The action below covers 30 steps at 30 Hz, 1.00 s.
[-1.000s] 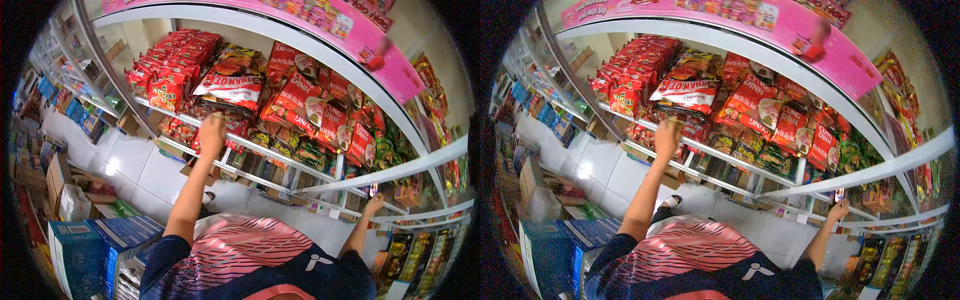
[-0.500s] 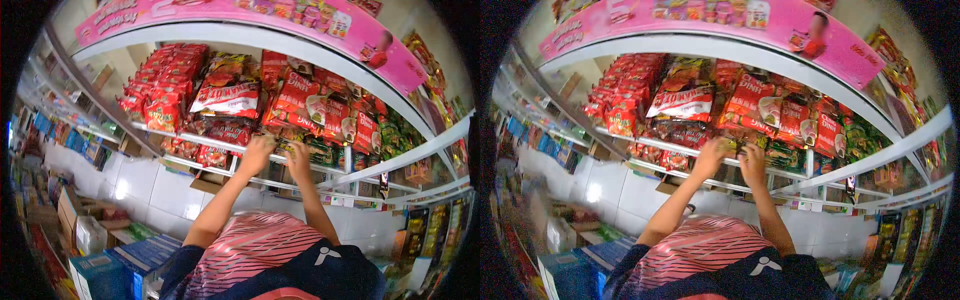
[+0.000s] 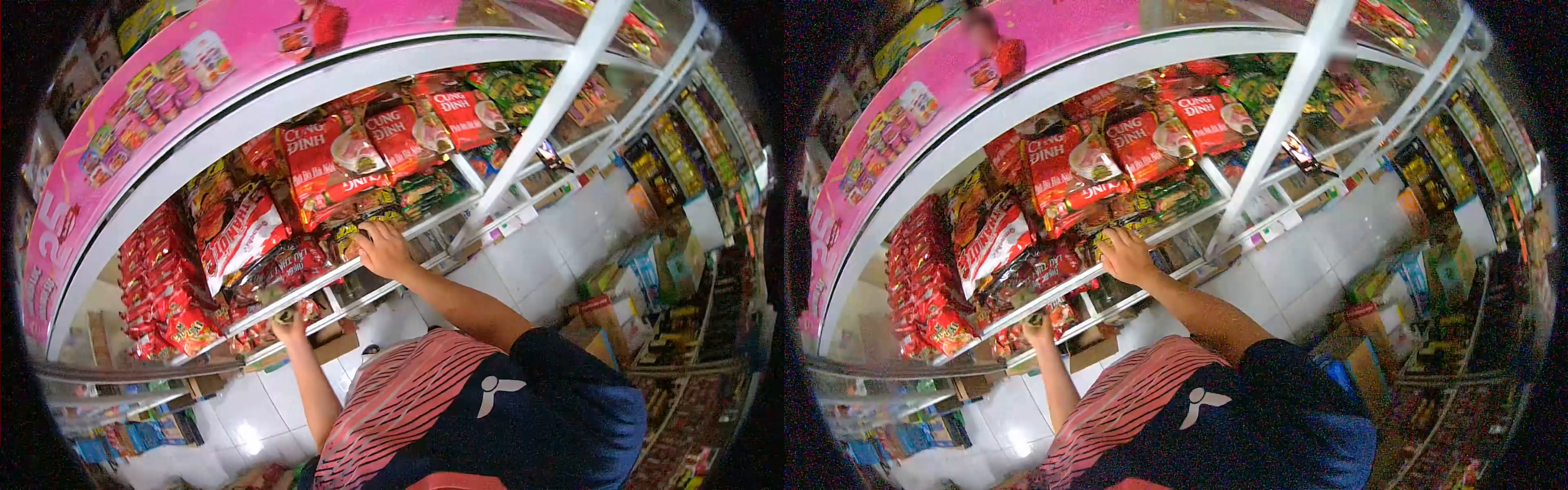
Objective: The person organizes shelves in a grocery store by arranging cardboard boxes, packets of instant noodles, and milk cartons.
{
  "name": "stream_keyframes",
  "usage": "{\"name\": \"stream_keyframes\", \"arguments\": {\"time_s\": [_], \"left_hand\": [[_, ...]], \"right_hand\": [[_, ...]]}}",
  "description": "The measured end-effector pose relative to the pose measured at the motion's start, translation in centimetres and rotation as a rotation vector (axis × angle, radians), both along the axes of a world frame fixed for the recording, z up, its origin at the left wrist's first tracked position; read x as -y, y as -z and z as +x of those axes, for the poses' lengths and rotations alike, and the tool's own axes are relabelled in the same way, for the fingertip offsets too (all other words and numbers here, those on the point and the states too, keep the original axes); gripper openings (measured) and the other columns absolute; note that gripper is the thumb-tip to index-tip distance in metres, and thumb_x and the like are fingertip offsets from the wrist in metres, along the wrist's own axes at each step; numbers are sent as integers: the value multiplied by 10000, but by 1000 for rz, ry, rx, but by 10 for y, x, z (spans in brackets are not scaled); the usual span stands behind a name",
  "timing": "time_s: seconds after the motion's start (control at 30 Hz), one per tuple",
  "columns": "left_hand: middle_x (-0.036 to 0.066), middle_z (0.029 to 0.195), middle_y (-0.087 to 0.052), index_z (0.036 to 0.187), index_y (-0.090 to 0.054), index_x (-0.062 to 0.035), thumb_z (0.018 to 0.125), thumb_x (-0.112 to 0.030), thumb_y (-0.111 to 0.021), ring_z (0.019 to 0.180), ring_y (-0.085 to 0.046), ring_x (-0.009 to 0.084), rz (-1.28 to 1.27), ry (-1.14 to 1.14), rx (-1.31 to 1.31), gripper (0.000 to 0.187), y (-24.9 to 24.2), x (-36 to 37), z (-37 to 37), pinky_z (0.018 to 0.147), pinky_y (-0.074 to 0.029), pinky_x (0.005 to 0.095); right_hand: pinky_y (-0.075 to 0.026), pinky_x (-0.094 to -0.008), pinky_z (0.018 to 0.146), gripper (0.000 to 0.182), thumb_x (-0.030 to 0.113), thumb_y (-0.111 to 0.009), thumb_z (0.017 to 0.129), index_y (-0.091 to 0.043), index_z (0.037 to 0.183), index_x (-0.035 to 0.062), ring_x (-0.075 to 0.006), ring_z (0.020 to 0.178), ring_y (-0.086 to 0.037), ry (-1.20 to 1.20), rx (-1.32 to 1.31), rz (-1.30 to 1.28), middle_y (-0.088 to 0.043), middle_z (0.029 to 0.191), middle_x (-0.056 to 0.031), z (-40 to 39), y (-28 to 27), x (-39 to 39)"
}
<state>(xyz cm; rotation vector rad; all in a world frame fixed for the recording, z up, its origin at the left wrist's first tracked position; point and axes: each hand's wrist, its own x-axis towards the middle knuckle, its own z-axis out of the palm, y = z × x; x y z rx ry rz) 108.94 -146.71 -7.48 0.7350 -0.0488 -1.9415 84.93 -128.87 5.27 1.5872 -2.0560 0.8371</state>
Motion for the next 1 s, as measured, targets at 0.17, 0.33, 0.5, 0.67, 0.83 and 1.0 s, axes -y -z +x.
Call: {"name": "stream_keyframes", "arguments": {"time_s": [0.17, 0.33, 0.5, 0.67, 0.83, 1.0], "left_hand": [[43, 791, -598, 889, -602, -107, 774, -299, -565, 732, -560, 176, 154, 225, -696, 227, -20, -62, -117, 715, -479, 354], [83, 918, -605, 959, -591, -85, 803, -335, -529, 911, -546, 223, 237, 248, -805, 302, -53, -64, -122, 834, -440, 405], [132, 1173, -520, 1155, -499, -73, 817, -291, -473, 1051, -510, 291, -47, 24, -610, 403, -2, 44, 31, 915, -368, 541], [67, 874, -576, 902, -560, -80, 795, -315, -444, 776, -534, 230, -67, -158, -307, 282, -31, 28, 1, 759, -441, 401], [-30, 716, -536, 747, -527, -156, 775, -335, -445, 642, -523, 167, 117, 217, -729, 198, -13, -29, -88, 685, -462, 364], [1, 773, -579, 805, -543, -149, 793, -347, -411, 721, -572, 195, 141, 348, -455, 239, -45, -78, -142, 718, -484, 404]], "right_hand": [[-397, -379, 801, 255, 204, -553, 712, -559, 944, 97, -263, 927, -487, 21, -37, -34, -500, 1030, -85, 3, -7, -3], [-395, -382, 809, 246, 200, -549, 718, -559, 942, 99, -260, 945, -489, 9, -10, -11, -503, 1038, -87, 3, -9, -6], [-419, -377, 776, 229, 199, -561, 703, -572, 904, 90, -256, 926, -496, 12, -24, -45, -514, 1015, -86, 2, -4, -2], [-418, -376, 770, 234, 215, -549, 704, -573, 904, 97, -254, 904, -502, 36, -43, -41, -513, 1003, -81, 2, -2, 0], [-392, -390, 810, 245, 208, -535, 722, -560, 932, 85, -280, 957, -485, 31, -4, -29, -510, 1030, -98, 3, -1, -1], [-418, -374, 785, 249, 200, -552, 698, -591, 923, 99, -263, 926, -507, 50, -54, -78, -526, 1001, -97, 3, -3, 0]]}}
